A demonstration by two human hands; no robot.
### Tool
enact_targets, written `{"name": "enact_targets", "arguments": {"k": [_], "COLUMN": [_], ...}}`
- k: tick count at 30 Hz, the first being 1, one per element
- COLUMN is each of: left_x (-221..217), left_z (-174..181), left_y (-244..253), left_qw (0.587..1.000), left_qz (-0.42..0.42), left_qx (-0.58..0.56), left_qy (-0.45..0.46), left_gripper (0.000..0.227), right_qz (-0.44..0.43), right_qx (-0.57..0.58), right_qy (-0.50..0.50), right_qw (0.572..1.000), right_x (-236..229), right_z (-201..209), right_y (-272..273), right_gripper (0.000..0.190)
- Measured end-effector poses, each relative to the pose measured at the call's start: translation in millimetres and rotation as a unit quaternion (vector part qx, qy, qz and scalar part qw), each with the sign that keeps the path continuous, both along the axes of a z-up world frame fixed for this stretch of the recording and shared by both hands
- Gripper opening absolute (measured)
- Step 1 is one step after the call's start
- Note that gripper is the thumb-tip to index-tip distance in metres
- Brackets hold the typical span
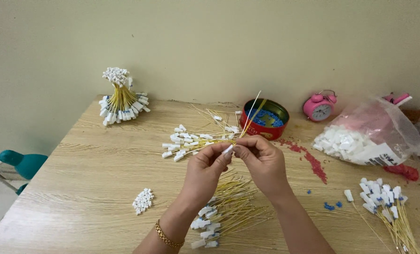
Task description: Assembling small electrical connectors by attaching plastic housings and beads to wires.
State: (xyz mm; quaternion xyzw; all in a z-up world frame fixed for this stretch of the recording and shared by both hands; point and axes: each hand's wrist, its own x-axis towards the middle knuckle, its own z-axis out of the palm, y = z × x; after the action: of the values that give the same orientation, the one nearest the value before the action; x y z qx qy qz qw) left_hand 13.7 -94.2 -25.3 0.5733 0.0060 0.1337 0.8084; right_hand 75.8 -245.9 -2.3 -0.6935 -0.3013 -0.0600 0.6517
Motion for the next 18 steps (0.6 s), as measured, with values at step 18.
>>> {"name": "enact_targets", "arguments": {"k": [18], "left_x": [-1.9], "left_z": [4.1], "left_y": [-0.9], "left_qw": [0.998], "left_qz": [0.031], "left_qx": [-0.025], "left_qy": [-0.044], "left_gripper": [0.023], "right_qz": [0.030], "right_qx": [0.073], "right_qy": [-0.018], "right_qw": [0.997], "right_x": [-19.8], "right_z": [-18.1], "right_y": [26.4], "right_gripper": [0.019]}}
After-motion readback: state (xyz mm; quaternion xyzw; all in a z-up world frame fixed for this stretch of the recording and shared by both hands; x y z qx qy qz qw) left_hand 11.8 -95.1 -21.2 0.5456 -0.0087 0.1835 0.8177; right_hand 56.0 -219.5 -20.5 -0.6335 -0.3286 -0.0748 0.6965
